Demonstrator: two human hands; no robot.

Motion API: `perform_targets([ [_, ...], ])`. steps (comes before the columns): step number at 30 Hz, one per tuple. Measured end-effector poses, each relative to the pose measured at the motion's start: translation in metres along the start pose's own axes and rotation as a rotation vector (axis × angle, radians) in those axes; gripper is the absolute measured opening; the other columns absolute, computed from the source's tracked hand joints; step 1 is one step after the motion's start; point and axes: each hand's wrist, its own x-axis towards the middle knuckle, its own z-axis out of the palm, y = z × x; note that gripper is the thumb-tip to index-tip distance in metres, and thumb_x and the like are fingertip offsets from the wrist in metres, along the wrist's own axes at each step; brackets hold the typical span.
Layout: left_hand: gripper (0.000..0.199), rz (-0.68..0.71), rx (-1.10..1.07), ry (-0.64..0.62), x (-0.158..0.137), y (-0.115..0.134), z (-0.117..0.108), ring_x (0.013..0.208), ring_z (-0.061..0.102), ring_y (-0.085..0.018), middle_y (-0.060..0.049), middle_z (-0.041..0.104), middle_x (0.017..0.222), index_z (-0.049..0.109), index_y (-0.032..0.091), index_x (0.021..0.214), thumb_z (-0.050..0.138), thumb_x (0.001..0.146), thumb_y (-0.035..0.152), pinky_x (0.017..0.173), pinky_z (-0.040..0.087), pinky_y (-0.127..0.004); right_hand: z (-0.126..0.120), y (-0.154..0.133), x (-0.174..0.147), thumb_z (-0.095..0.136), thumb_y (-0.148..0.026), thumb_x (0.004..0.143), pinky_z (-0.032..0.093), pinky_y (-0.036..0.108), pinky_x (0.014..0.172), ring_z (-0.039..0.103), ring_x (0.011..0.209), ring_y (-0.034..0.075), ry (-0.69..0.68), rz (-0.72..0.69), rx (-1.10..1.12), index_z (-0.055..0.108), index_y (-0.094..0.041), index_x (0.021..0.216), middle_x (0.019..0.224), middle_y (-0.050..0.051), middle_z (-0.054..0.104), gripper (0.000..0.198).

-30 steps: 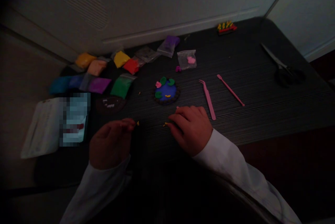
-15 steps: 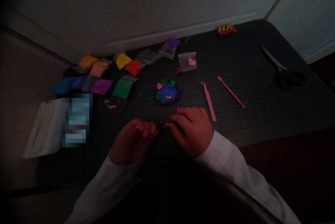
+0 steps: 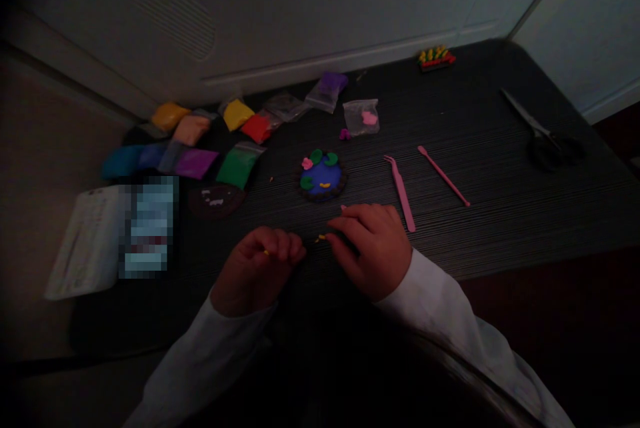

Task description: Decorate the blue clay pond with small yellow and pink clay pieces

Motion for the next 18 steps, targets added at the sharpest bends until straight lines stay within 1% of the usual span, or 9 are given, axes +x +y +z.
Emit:
perform_targets([
  [2, 0.008, 0.016, 0.034, 0.008, -0.001, -0.001, 0.0, 0.06, 0.05, -0.012, 0.001, 0.054, 0.055, 0.061, 0.02, 0.062, 0.066, 0.06, 0.026, 0.057, 0.039, -0.027, -0.001, 0.002, -0.001, 0.051, -0.028, 0.074, 0.035, 0.033, 0.07, 0.052, 0.082, 0.017, -0.01, 0.009, -0.028, 0.059, -0.019, 0.09, 0.089, 0.006, 0.058, 0.021],
  [5, 0.008, -0.016, 0.092, 0.064, -0.002, -0.001, 0.001, 0.061, 0.052, -0.011, 0.0, 0.059, 0.059, 0.064, 0.019, 0.064, 0.063, 0.064, 0.026, 0.059, 0.041, -0.026, -0.003, 0.01, -0.005, 0.051, -0.028, 0.074, 0.033, 0.033, 0.069, 0.052, 0.079, 0.017, -0.041, 0.021, -0.11, 0.059, -0.021, 0.093, 0.087, 0.004, 0.06, 0.022],
  [8, 0.009, -0.094, 0.135, 0.108, -0.002, 0.0, 0.003, 0.064, 0.056, -0.012, -0.003, 0.064, 0.065, 0.066, 0.018, 0.068, 0.064, 0.063, 0.025, 0.06, 0.044, -0.025, -0.007, 0.023, -0.009, 0.05, -0.027, 0.075, 0.032, 0.032, 0.069, 0.053, 0.078, 0.016, -0.055, 0.031, -0.2, 0.058, -0.023, 0.094, 0.086, 0.003, 0.061, 0.022],
  [12, 0.012, -0.176, 0.104, 0.14, -0.001, 0.001, 0.007, 0.065, 0.06, -0.013, -0.003, 0.066, 0.067, 0.066, 0.018, 0.072, 0.065, 0.061, 0.021, 0.063, 0.047, -0.026, -0.016, 0.034, -0.011, 0.05, -0.026, 0.075, 0.032, 0.033, 0.07, 0.053, 0.078, 0.016, -0.034, 0.029, -0.269, 0.058, -0.023, 0.096, 0.088, 0.003, 0.061, 0.023],
  [15, 0.016, -0.189, 0.073, 0.118, 0.001, 0.0, 0.008, 0.066, 0.06, -0.012, -0.002, 0.067, 0.068, 0.064, 0.018, 0.079, 0.063, 0.063, 0.017, 0.065, 0.047, -0.025, -0.025, 0.023, -0.011, 0.053, -0.026, 0.073, 0.034, 0.033, 0.07, 0.053, 0.079, 0.016, -0.006, -0.005, -0.217, 0.058, -0.022, 0.096, 0.089, 0.004, 0.06, 0.024],
  [18, 0.029, -0.199, 0.099, 0.03, 0.0, -0.003, 0.009, 0.072, 0.06, -0.011, -0.001, 0.067, 0.076, 0.057, 0.021, 0.098, 0.057, 0.07, 0.015, 0.07, 0.045, -0.024, -0.03, 0.001, -0.01, 0.057, -0.024, 0.07, 0.036, 0.033, 0.07, 0.052, 0.08, 0.016, 0.011, -0.069, -0.074, 0.057, -0.023, 0.096, 0.088, 0.004, 0.059, 0.026],
])
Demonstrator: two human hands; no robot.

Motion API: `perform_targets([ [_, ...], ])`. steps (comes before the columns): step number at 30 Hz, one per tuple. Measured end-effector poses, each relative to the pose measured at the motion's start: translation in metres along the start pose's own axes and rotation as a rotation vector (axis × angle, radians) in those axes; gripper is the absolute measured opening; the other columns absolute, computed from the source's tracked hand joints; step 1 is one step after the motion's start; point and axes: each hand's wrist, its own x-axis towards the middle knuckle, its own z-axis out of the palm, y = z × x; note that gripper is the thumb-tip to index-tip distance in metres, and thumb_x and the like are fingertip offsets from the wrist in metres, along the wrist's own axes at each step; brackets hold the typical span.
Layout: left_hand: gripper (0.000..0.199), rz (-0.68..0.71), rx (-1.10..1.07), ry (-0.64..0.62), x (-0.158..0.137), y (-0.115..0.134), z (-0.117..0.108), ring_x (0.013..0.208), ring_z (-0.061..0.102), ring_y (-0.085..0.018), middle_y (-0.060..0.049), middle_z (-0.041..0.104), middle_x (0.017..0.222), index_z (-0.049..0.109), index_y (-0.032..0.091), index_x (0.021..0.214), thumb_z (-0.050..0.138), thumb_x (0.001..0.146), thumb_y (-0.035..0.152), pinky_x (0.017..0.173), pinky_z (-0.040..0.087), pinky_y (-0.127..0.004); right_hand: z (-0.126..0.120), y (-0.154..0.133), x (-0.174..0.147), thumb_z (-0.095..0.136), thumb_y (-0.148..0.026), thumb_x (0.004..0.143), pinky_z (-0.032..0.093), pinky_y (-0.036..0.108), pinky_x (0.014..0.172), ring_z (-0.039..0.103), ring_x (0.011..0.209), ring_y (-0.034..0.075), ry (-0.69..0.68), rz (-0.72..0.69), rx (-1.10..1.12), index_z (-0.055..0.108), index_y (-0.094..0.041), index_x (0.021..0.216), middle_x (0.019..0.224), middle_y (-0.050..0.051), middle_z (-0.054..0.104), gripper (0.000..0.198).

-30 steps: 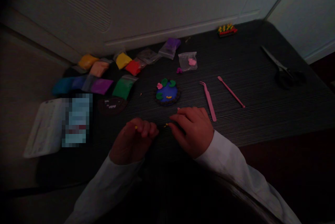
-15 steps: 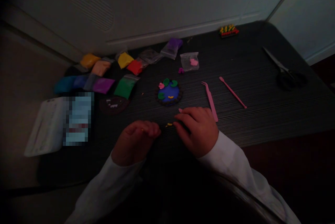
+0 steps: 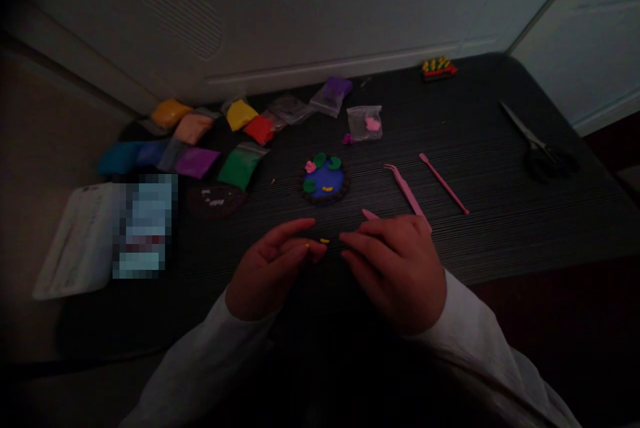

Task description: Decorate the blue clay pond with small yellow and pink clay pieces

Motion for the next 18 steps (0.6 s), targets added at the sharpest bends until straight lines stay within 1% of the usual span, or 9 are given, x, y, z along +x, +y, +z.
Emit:
perform_targets([
  [2, 0.036, -0.007, 0.057, -0.049, -0.001, -0.001, 0.001, 0.078, 0.059, -0.011, -0.001, 0.067, 0.083, 0.05, 0.023, 0.108, 0.054, 0.073, 0.016, 0.075, 0.043, -0.023, 0.0, -0.013, 0.002, 0.058, -0.024, 0.069, 0.036, 0.033, 0.07, 0.051, 0.077, 0.015, -0.009, -0.029, 0.072, 0.056, -0.025, 0.099, 0.086, 0.002, 0.06, 0.03],
  [4, 0.039, -0.008, 0.123, -0.067, -0.003, -0.001, 0.002, 0.082, 0.058, -0.011, 0.0, 0.066, 0.087, 0.045, 0.025, 0.112, 0.053, 0.074, 0.017, 0.077, 0.041, -0.023, 0.003, -0.021, 0.005, 0.057, -0.024, 0.07, 0.035, 0.033, 0.07, 0.051, 0.076, 0.015, -0.024, -0.026, 0.1, 0.056, -0.026, 0.1, 0.085, 0.002, 0.06, 0.03],
  [7, 0.043, -0.006, 0.209, -0.077, -0.005, 0.0, 0.003, 0.083, 0.057, -0.012, -0.001, 0.065, 0.089, 0.04, 0.024, 0.117, 0.051, 0.075, 0.019, 0.078, 0.04, -0.024, 0.009, -0.023, 0.009, 0.055, -0.024, 0.071, 0.035, 0.033, 0.07, 0.05, 0.076, 0.015, -0.03, 0.001, 0.104, 0.058, -0.026, 0.095, 0.085, 0.002, 0.06, 0.024],
  [11, 0.046, 0.006, 0.271, -0.097, -0.007, 0.001, 0.005, 0.082, 0.057, -0.013, -0.001, 0.064, 0.088, 0.036, 0.023, 0.121, 0.049, 0.077, 0.02, 0.079, 0.04, -0.026, 0.012, -0.019, 0.009, 0.055, -0.023, 0.071, 0.035, 0.033, 0.07, 0.051, 0.075, 0.015, -0.036, 0.007, 0.104, 0.06, -0.025, 0.091, 0.084, 0.002, 0.06, 0.02],
  [13, 0.048, 0.053, 0.282, -0.075, -0.007, 0.001, 0.004, 0.079, 0.057, -0.012, -0.002, 0.064, 0.088, 0.035, 0.022, 0.121, 0.049, 0.076, 0.018, 0.078, 0.041, -0.027, 0.012, -0.015, 0.007, 0.056, -0.022, 0.071, 0.035, 0.033, 0.071, 0.051, 0.077, 0.015, -0.012, 0.006, 0.095, 0.061, -0.024, 0.088, 0.083, 0.002, 0.06, 0.018],
  [15, 0.046, 0.114, 0.275, -0.024, -0.007, 0.0, 0.004, 0.076, 0.057, -0.012, -0.003, 0.064, 0.088, 0.037, 0.021, 0.12, 0.05, 0.075, 0.017, 0.075, 0.042, -0.026, 0.013, -0.008, 0.004, 0.056, -0.021, 0.071, 0.034, 0.033, 0.072, 0.052, 0.078, 0.015, 0.014, 0.015, 0.051, 0.061, -0.022, 0.085, 0.083, 0.002, 0.06, 0.016],
  [18, 0.038, 0.172, 0.23, 0.041, -0.005, -0.001, 0.002, 0.073, 0.057, -0.012, -0.004, 0.064, 0.085, 0.043, 0.019, 0.112, 0.05, 0.075, 0.016, 0.069, 0.044, -0.025, 0.017, 0.005, 0.001, 0.055, -0.024, 0.072, 0.033, 0.032, 0.072, 0.052, 0.079, 0.016, -0.006, 0.016, -0.047, 0.061, -0.023, 0.083, 0.082, 0.002, 0.061, 0.013],
])
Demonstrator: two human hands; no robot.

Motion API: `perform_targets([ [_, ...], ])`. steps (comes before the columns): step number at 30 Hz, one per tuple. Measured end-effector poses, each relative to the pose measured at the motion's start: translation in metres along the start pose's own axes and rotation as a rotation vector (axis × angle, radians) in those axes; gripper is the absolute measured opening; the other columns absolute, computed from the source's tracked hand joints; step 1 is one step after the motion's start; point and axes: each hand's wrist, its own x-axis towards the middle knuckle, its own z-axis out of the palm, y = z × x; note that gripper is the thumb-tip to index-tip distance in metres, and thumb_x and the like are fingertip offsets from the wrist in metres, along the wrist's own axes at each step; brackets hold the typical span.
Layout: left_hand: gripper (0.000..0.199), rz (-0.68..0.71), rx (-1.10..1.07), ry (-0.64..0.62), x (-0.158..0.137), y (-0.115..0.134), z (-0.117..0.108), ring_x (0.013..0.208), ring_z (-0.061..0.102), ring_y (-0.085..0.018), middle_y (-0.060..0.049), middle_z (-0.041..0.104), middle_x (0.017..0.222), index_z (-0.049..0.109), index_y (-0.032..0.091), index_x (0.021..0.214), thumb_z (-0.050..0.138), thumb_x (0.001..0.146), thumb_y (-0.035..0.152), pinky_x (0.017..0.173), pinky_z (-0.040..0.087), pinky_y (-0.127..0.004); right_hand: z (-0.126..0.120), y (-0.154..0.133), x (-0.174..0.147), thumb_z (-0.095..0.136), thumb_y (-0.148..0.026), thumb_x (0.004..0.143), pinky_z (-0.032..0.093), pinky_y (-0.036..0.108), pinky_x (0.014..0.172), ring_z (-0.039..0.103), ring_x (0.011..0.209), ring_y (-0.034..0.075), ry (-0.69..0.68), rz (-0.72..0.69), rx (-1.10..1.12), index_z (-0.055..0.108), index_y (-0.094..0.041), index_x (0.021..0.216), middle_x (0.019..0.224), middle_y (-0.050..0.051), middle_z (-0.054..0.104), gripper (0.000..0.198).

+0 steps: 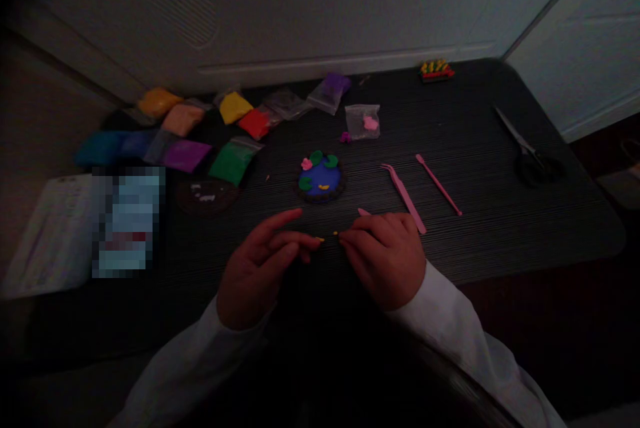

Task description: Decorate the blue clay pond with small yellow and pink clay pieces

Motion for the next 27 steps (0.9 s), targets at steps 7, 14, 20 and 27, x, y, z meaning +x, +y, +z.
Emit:
perform_targets([
  [7, 0.029, -0.027, -0.144, 0.097, 0.006, -0.002, -0.004, 0.073, 0.058, -0.013, -0.002, 0.065, 0.078, 0.05, 0.018, 0.102, 0.051, 0.073, 0.015, 0.066, 0.045, -0.025, 0.008, 0.01, 0.004, 0.051, -0.027, 0.074, 0.03, 0.032, 0.072, 0.053, 0.077, 0.015, -0.093, 0.064, -0.09, 0.061, -0.023, 0.081, 0.083, 0.001, 0.062, 0.013],
  [14, 0.018, -0.052, -0.112, 0.127, 0.006, -0.002, -0.007, 0.065, 0.055, -0.01, 0.0, 0.063, 0.07, 0.056, 0.018, 0.09, 0.052, 0.073, 0.015, 0.064, 0.042, -0.023, -0.002, 0.011, 0.001, 0.051, -0.025, 0.074, 0.03, 0.03, 0.072, 0.054, 0.077, 0.013, -0.058, 0.077, -0.075, 0.061, -0.021, 0.083, 0.083, 0.001, 0.062, 0.013],
  [20, 0.015, -0.077, -0.102, 0.141, 0.004, -0.001, -0.007, 0.064, 0.054, -0.009, 0.0, 0.062, 0.069, 0.057, 0.017, 0.086, 0.053, 0.072, 0.015, 0.064, 0.041, -0.022, -0.021, 0.041, 0.003, 0.051, -0.03, 0.074, 0.032, 0.031, 0.069, 0.054, 0.077, 0.016, 0.006, 0.198, -0.217, 0.06, -0.021, 0.087, 0.083, 0.003, 0.062, 0.019],
  [27, 0.013, -0.069, -0.099, 0.146, 0.009, -0.001, -0.006, 0.063, 0.054, -0.009, 0.001, 0.062, 0.067, 0.058, 0.017, 0.084, 0.053, 0.071, 0.015, 0.062, 0.041, -0.022, -0.01, 0.053, 0.018, 0.047, -0.037, 0.075, 0.028, 0.031, 0.067, 0.055, 0.078, 0.017, -0.097, 0.205, -0.307, 0.059, -0.025, 0.093, 0.085, 0.002, 0.063, 0.025],
])
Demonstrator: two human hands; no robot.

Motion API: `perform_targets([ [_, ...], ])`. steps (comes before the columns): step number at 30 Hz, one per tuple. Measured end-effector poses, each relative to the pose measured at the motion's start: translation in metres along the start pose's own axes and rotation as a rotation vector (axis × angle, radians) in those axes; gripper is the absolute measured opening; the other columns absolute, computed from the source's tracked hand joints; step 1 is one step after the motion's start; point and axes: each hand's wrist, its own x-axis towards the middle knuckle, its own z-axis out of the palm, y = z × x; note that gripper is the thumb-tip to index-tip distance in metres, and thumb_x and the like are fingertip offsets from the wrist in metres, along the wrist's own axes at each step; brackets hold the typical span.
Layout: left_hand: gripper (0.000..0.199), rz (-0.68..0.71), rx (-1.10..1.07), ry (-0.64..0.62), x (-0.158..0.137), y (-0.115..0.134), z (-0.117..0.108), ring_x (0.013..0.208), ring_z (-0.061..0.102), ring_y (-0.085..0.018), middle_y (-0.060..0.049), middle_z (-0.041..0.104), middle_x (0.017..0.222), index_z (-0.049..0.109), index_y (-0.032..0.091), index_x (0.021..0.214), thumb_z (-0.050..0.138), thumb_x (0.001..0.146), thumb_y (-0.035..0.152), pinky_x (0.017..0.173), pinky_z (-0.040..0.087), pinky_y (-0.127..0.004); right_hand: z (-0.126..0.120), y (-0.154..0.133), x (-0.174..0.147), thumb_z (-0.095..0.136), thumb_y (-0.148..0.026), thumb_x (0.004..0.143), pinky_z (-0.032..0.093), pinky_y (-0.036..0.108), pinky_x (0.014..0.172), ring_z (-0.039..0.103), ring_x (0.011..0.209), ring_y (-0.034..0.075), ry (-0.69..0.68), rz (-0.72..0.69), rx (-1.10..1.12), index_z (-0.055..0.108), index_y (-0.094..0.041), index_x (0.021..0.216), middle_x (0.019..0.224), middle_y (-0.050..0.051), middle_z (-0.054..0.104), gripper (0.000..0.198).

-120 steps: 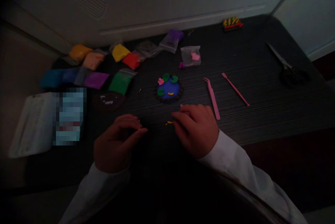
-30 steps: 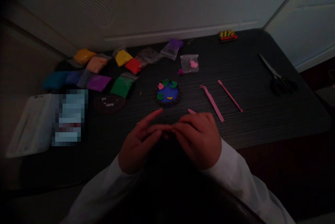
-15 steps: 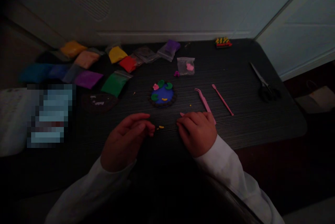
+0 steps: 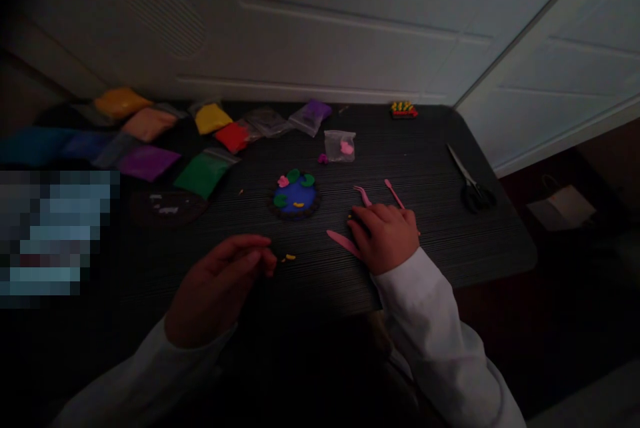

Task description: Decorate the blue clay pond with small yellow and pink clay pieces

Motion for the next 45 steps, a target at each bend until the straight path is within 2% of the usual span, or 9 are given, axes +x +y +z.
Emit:
perform_targets([
  [6, 0.014, -0.009, 0.005, 0.0, 0.0, -0.001, -0.001, 0.064, 0.054, -0.01, 0.0, 0.061, 0.068, 0.058, 0.017, 0.084, 0.054, 0.071, 0.016, 0.063, 0.041, -0.023, -0.005, -0.005, 0.004, 0.047, -0.033, 0.076, 0.026, 0.031, 0.068, 0.054, 0.077, 0.016, -0.017, -0.014, -0.008, 0.062, -0.025, 0.079, 0.08, 0.0, 0.063, 0.018],
  [11, 0.014, 0.003, 0.019, -0.013, -0.001, 0.0, -0.001, 0.063, 0.054, -0.01, 0.0, 0.061, 0.068, 0.058, 0.018, 0.084, 0.053, 0.072, 0.016, 0.063, 0.041, -0.023, -0.015, -0.026, -0.009, 0.049, -0.032, 0.076, 0.026, 0.031, 0.07, 0.053, 0.073, 0.013, -0.003, -0.109, 0.106, 0.061, -0.025, 0.082, 0.079, -0.001, 0.063, 0.015],
  [14, 0.014, 0.005, 0.037, -0.013, -0.001, 0.001, 0.0, 0.064, 0.053, -0.01, 0.001, 0.061, 0.068, 0.058, 0.018, 0.084, 0.053, 0.072, 0.016, 0.063, 0.04, -0.023, -0.008, -0.043, -0.017, 0.048, -0.027, 0.077, 0.026, 0.031, 0.071, 0.052, 0.074, 0.013, -0.036, -0.19, 0.144, 0.06, -0.026, 0.084, 0.079, -0.002, 0.063, 0.014],
  [17, 0.014, 0.007, 0.026, -0.009, -0.002, 0.0, 0.0, 0.064, 0.053, -0.01, 0.0, 0.061, 0.067, 0.058, 0.018, 0.084, 0.053, 0.071, 0.016, 0.063, 0.04, -0.023, 0.001, -0.052, -0.02, 0.047, -0.026, 0.078, 0.026, 0.031, 0.072, 0.051, 0.076, 0.014, -0.051, -0.195, 0.146, 0.06, -0.025, 0.084, 0.079, -0.001, 0.063, 0.015],
  [26, 0.013, 0.013, 0.007, -0.002, -0.002, 0.001, 0.0, 0.063, 0.052, -0.01, 0.0, 0.06, 0.066, 0.059, 0.017, 0.082, 0.054, 0.071, 0.015, 0.063, 0.04, -0.024, -0.005, -0.05, -0.031, 0.047, -0.025, 0.078, 0.027, 0.032, 0.07, 0.048, 0.073, 0.014, -0.078, -0.251, 0.083, 0.06, -0.024, 0.095, 0.079, 0.0, 0.062, 0.021],
  [35, 0.013, 0.017, -0.002, -0.032, -0.002, 0.0, -0.001, 0.064, 0.052, -0.009, 0.001, 0.06, 0.067, 0.058, 0.019, 0.084, 0.052, 0.073, 0.015, 0.064, 0.039, -0.022, -0.007, -0.049, -0.04, 0.046, -0.035, 0.076, 0.028, 0.035, 0.07, 0.043, 0.074, 0.017, -0.086, -0.229, -0.009, 0.053, -0.028, 0.107, 0.086, 0.003, 0.058, 0.033],
  [40, 0.013, 0.025, -0.002, -0.039, -0.002, 0.001, -0.001, 0.064, 0.052, -0.009, 0.001, 0.059, 0.067, 0.059, 0.018, 0.083, 0.052, 0.073, 0.015, 0.064, 0.039, -0.023, -0.007, -0.052, -0.045, 0.045, -0.042, 0.075, 0.029, 0.035, 0.07, 0.042, 0.077, 0.019, -0.099, -0.272, -0.013, 0.047, -0.029, 0.114, 0.088, 0.006, 0.054, 0.041],
  [45, 0.012, 0.016, 0.005, -0.031, -0.002, 0.001, 0.0, 0.063, 0.052, -0.01, 0.0, 0.059, 0.067, 0.059, 0.017, 0.083, 0.053, 0.072, 0.016, 0.063, 0.04, -0.024, -0.006, -0.051, -0.046, 0.042, -0.048, 0.074, 0.029, 0.037, 0.07, 0.041, 0.081, 0.022, -0.137, -0.215, -0.042, 0.044, -0.027, 0.118, 0.096, 0.009, 0.05, 0.048],
])
